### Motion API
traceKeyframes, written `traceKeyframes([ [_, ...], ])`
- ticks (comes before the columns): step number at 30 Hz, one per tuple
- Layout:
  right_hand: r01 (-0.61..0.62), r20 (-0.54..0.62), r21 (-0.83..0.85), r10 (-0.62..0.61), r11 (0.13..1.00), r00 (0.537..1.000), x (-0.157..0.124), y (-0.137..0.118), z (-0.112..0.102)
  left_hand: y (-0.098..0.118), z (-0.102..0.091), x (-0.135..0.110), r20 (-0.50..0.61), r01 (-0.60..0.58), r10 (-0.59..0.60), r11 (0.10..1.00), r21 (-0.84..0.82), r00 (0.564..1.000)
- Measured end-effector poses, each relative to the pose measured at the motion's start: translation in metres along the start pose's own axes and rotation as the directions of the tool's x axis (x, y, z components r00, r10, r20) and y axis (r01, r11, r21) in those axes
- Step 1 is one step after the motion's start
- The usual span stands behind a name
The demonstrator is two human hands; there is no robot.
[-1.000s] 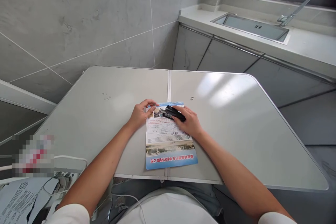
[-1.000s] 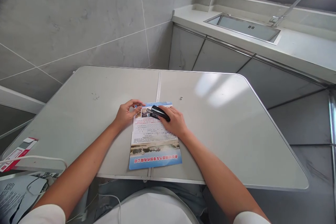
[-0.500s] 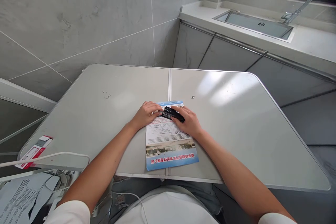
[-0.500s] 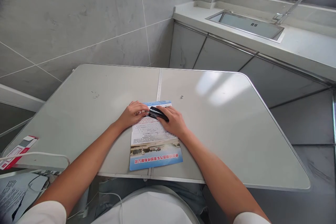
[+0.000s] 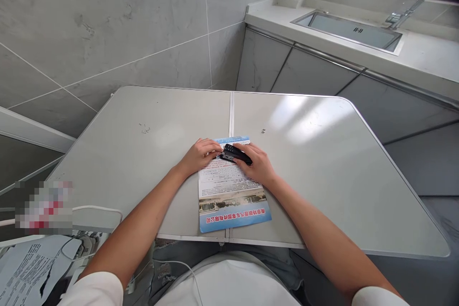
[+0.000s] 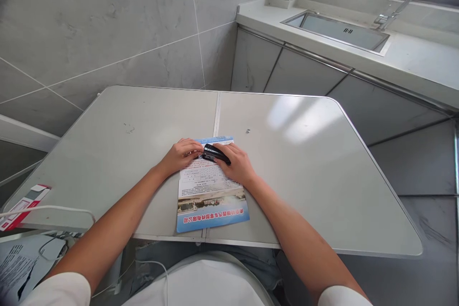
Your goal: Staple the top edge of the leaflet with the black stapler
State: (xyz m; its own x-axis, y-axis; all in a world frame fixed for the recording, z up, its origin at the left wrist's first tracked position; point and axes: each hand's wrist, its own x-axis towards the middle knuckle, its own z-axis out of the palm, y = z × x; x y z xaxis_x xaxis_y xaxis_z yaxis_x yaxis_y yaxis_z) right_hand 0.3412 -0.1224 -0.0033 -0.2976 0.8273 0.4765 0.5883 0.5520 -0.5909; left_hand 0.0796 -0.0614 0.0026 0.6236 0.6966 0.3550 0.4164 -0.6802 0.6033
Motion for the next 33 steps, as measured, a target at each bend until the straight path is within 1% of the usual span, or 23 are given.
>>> traceKeyframes([
  [3, -0.006, 0.002, 0.008, 0.006, 1.0, 1.0, -0.0001, 0.0001, -0.0001, 0.001, -0.0006, 0.0, 0.001, -0.024, 0.024, 1.0, -0.011, 1.0],
  [8, -0.015, -0.012, 0.003, 0.015, 1.0, 1.0, -0.0003, 0.0016, 0.0004, -0.0028, -0.0014, -0.0023, 0.002, -0.068, 0.068, 0.996, 0.053, 0.998],
  [11, -0.026, -0.001, -0.005, 0.026, 1.0, 1.0, 0.0001, 0.0019, 0.0004, -0.0053, -0.001, -0.0035, -0.01, -0.082, 0.084, 0.992, 0.1, 0.996],
  [15, -0.016, -0.003, -0.004, 0.016, 1.0, 1.0, 0.0002, 0.0019, 0.0001, -0.0043, -0.0006, -0.0034, -0.004, -0.141, 0.142, 0.984, 0.105, 0.99],
  [18, -0.015, -0.009, -0.003, 0.015, 1.0, 1.0, -0.0003, 0.0027, 0.0002, -0.0005, -0.0021, -0.0029, -0.067, -0.151, 0.156, 0.986, 0.077, 0.985],
  [21, -0.009, 0.0, 0.002, 0.009, 1.0, 1.0, -0.0009, 0.0038, 0.0003, 0.0029, -0.0042, -0.002, -0.139, -0.068, 0.073, 0.997, 0.039, 0.988],
  [24, -0.002, 0.003, 0.017, 0.002, 1.0, 1.0, -0.0015, 0.0043, 0.0005, 0.0028, -0.004, -0.0009, -0.148, -0.03, 0.027, 0.999, -0.015, 0.989],
  [29, 0.012, -0.008, 0.019, -0.012, 1.0, 1.0, -0.0017, 0.0038, 0.0009, -0.0018, 0.0008, 0.0005, -0.118, -0.107, 0.089, 0.981, -0.159, 0.989],
  [31, 0.012, -0.007, 0.015, -0.012, 1.0, 1.0, -0.0018, 0.0035, 0.0009, -0.0027, 0.0016, 0.001, -0.103, -0.106, 0.087, 0.974, -0.2, 0.991],
  [33, 0.011, -0.001, 0.01, -0.011, 1.0, 1.0, -0.0019, 0.0033, 0.0007, -0.003, 0.0015, 0.0014, -0.1, -0.075, 0.053, 0.972, -0.225, 0.994],
])
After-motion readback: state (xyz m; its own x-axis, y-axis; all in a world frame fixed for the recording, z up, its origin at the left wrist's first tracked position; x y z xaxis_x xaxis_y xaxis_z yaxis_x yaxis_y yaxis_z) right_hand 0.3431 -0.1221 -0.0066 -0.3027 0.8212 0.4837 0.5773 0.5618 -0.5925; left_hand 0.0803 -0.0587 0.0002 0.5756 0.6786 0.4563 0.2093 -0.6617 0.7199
